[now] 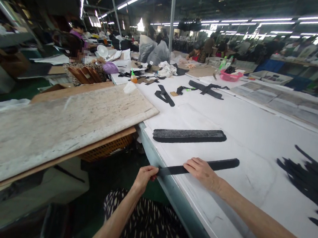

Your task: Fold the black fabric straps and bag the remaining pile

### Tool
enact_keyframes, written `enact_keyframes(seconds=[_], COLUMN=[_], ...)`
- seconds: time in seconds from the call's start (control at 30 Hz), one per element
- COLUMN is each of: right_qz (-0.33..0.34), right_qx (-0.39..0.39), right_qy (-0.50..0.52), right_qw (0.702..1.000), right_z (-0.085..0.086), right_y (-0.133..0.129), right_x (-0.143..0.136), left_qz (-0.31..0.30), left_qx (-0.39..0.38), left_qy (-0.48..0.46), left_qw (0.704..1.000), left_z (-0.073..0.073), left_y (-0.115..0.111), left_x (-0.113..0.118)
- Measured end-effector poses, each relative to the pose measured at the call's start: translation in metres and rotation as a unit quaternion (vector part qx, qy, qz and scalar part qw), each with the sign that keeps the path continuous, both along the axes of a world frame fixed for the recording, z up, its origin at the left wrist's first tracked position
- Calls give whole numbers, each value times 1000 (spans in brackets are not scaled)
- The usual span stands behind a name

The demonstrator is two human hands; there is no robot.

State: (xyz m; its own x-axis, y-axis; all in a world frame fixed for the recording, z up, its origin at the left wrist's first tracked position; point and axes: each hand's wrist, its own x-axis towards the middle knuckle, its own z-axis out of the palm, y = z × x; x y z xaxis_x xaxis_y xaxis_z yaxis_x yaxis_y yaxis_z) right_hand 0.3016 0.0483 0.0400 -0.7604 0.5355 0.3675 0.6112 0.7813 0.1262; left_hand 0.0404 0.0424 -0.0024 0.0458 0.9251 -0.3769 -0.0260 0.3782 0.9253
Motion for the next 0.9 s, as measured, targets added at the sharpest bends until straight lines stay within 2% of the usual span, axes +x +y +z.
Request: enact_keyframes(seconds=[0.17,0.3,0.63,0.8,0.9], right_qz=[-4,-3,27,53,67], right_qx=[13,26,32,44,58], right_qy=[-6,-9,-56,-79,-84], right_qw=[1000,1000,998,995,993], right_z=[3,4,8,5,6], right_y=[-7,-8,-7,-6,-6], right_x=[17,19,-5,-27,-41], left_qz=[18,31,90,107,107], left_qx=[-21,-37,-89,-124,-141], left_qy=[4,19,96,146,187], left_qw=[1000,999,987,976,966], left_z=[-17,-32,-77,-96,-103], left_y=[-1,-1,-13,-21,-24], left_x=[-8,-18,-54,-61,-63])
